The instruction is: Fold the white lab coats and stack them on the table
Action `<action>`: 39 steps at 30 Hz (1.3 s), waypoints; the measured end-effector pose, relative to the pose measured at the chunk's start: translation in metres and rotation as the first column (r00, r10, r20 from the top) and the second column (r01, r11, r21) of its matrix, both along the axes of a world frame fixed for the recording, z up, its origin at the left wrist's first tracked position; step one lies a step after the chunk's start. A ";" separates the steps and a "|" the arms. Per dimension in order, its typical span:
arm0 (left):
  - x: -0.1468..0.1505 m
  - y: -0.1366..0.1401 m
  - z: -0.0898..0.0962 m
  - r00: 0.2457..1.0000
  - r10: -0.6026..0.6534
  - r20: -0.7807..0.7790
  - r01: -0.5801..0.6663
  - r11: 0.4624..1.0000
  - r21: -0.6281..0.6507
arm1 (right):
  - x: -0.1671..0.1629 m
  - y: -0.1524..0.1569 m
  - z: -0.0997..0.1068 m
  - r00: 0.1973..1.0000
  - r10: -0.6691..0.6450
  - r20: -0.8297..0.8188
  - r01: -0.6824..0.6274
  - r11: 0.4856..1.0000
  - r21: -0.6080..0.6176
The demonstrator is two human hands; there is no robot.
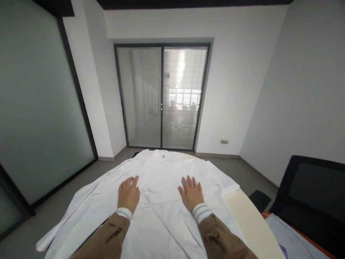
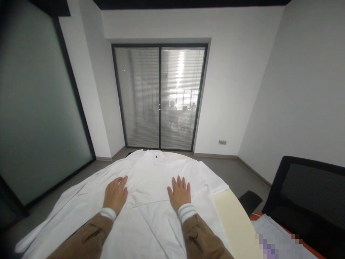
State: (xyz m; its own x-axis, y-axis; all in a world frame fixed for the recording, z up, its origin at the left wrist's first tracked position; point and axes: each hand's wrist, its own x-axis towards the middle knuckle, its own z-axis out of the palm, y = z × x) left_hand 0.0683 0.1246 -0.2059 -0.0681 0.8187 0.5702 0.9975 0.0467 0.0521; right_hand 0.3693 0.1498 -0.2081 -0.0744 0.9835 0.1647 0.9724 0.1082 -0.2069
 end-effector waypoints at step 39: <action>-0.045 0.002 0.064 0.840 0.031 0.541 0.248 0.867 -0.433 | -0.021 -0.032 0.022 0.714 0.670 -0.202 -0.696 0.711 -0.104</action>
